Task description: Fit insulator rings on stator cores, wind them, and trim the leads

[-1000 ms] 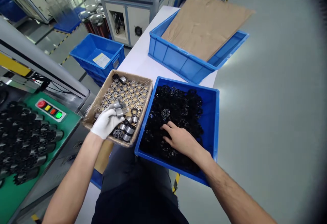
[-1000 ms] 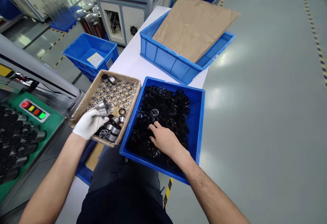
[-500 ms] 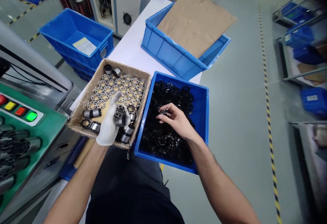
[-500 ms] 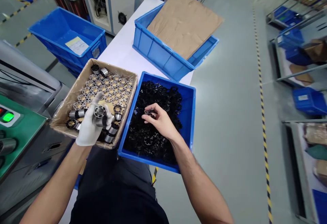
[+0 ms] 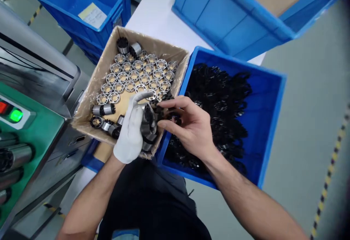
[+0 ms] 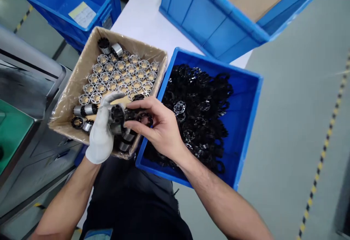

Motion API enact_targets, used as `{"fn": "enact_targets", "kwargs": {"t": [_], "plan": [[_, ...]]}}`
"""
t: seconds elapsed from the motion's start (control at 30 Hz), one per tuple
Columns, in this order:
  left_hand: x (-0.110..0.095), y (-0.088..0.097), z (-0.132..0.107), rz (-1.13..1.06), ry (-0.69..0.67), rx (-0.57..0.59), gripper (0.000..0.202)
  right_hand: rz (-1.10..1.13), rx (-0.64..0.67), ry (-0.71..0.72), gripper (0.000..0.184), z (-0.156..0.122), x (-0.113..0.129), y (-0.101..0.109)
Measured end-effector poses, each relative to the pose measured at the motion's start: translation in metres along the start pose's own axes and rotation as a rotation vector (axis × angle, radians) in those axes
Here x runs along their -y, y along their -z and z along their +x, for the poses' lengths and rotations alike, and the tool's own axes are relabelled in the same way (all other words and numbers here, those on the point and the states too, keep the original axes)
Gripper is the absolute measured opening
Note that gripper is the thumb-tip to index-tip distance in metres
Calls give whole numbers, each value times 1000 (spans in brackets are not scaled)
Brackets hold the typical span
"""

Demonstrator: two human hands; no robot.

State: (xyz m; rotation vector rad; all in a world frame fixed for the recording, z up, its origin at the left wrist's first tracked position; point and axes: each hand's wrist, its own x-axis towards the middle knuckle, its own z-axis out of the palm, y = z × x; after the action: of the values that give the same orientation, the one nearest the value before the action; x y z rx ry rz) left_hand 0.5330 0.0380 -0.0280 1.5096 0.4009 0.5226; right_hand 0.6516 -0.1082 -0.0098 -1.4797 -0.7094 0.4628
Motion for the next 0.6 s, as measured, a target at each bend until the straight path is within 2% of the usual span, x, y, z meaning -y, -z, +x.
{"fn": "enact_targets", "kwargs": {"t": [0.17,0.3,0.43,0.6], "plan": [[-2,-5,2,75,-87,-3,59,11,-6,79,38,-8,-3,-5],[-2,-8,4,130,-176,-22,55,40,0,132,35,-8,-3,-7],[3,-7,7,99,-205,7,55,1,14,199,30,-4,-8,-5],[6,-5,7,88,-187,7,44,-40,-4,237,29,-1,-13,-2]]}}
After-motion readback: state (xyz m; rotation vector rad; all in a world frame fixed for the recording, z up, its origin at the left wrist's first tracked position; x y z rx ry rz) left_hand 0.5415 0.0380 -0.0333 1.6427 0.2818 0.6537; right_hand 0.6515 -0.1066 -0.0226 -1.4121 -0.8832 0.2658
